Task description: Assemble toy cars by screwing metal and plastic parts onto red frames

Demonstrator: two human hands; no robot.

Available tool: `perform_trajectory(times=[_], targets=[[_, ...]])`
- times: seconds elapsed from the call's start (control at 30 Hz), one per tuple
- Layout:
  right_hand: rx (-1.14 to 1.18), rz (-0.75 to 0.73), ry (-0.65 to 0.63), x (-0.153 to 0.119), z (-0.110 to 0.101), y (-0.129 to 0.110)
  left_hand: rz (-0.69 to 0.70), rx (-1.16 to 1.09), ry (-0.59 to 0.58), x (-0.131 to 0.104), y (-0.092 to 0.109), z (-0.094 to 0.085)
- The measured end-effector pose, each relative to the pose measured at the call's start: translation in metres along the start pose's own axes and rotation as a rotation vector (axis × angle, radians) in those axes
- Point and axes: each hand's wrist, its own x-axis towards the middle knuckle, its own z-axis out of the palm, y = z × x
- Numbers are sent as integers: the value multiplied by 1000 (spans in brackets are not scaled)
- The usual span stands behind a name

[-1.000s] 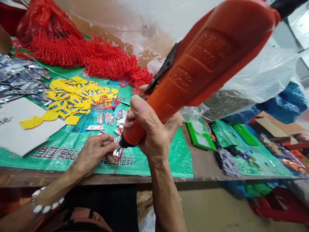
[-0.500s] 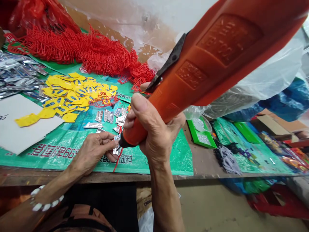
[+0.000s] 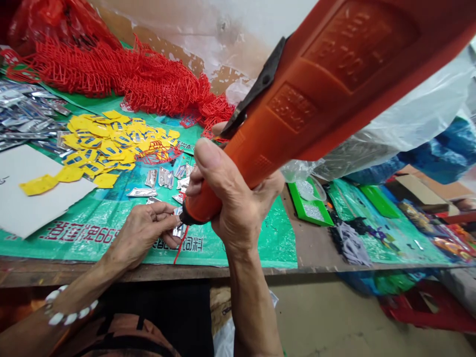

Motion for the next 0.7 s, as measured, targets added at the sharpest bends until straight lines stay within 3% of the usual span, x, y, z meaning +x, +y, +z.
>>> perform_trajectory(times=[0.7], targets=[[-59, -3, 14, 0, -2, 0, -4, 13, -5, 1, 0, 0]])
